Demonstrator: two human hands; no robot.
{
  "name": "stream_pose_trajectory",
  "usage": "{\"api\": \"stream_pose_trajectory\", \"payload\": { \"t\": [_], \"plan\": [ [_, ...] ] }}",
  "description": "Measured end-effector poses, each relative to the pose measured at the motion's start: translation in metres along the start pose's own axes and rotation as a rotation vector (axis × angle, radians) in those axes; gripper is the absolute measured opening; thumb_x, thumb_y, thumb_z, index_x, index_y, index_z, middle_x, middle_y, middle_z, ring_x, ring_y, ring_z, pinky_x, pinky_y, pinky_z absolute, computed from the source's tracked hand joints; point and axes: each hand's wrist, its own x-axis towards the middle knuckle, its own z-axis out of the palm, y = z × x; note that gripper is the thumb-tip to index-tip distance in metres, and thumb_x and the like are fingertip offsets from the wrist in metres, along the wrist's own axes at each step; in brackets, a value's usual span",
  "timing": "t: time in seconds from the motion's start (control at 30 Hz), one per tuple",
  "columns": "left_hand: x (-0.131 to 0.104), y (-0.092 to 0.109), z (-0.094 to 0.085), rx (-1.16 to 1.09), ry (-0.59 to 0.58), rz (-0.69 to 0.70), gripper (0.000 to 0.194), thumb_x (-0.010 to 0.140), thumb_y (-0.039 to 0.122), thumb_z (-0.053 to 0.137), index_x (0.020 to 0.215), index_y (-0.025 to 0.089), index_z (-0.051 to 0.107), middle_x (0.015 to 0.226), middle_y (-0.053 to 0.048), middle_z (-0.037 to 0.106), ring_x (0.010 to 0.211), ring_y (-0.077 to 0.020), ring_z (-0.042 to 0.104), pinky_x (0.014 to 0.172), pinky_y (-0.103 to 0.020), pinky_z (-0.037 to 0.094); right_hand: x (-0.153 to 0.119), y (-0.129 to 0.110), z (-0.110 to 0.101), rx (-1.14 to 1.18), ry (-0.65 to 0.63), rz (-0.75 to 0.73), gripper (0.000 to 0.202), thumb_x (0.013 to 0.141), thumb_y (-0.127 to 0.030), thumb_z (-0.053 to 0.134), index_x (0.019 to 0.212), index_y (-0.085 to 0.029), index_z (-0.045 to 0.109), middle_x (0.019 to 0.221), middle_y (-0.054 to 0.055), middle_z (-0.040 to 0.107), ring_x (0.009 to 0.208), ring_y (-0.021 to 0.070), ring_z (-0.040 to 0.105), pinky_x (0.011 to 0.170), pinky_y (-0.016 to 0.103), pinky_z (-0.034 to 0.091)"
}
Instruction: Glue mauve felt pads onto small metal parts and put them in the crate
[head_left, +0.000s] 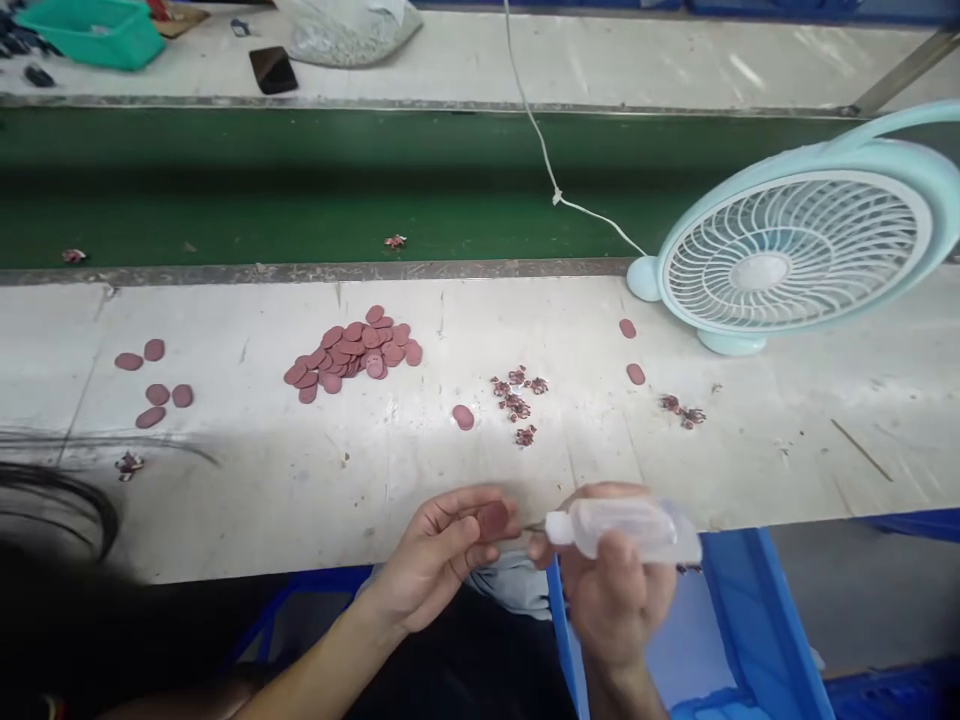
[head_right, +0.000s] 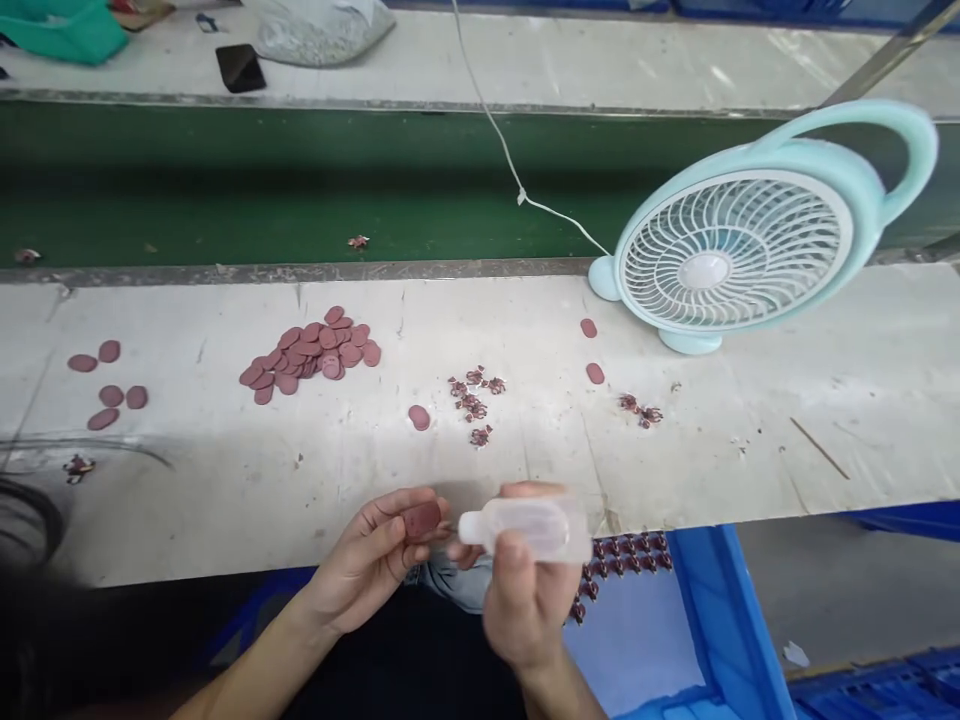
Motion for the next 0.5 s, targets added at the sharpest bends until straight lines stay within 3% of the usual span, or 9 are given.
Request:
{"api": "stream_pose_trajectory", "payload": {
  "t": [0.17,0.3,0.5],
  "plan": [
    [0.0022,-0.0009,0.0017,-0.004,0.017,0.015,0.033,0.076,0.029,0.087,0.107,0.019,0.08,0.109,-0.009,0.081,0.088,-0.0181,0.077,0.077,-0.021,0.061,-0.0178,0.0112,0.0081,-0.297,0.033,-0.156,0.023,0.093,-0.035,0.064,0.114,-0.026,0.06,0.08,0.001,0.068,0.062,0.0188,0.067,0.06,0.033,0.059],
    [0.0011,-0.0006,0.0001,-0.023,0.034,0.001,0.031,0.076,0.027,0.087,0.106,0.02,0.08,0.108,-0.009,0.081,0.088,-0.0173,0.077,0.077,-0.02,0.06,-0.013,0.0105,0.0067,-0.488,0.049,-0.252,0.024,0.091,-0.037,0.067,0.111,-0.024,0.064,0.082,0.003,0.067,0.063,0.0178,0.064,0.056,0.03,0.056],
    [-0.0004,-0.0002,-0.0004,-0.017,0.038,-0.006,0.031,0.075,0.027,0.088,0.105,0.021,0.081,0.108,-0.009,0.081,0.092,-0.0172,0.077,0.077,-0.019,0.059,-0.0177,0.0113,0.0068,-0.576,0.064,-0.309,0.025,0.089,-0.035,0.069,0.111,-0.022,0.065,0.092,0.005,0.064,0.069,0.0189,0.065,0.057,0.03,0.056]
  ]
}}
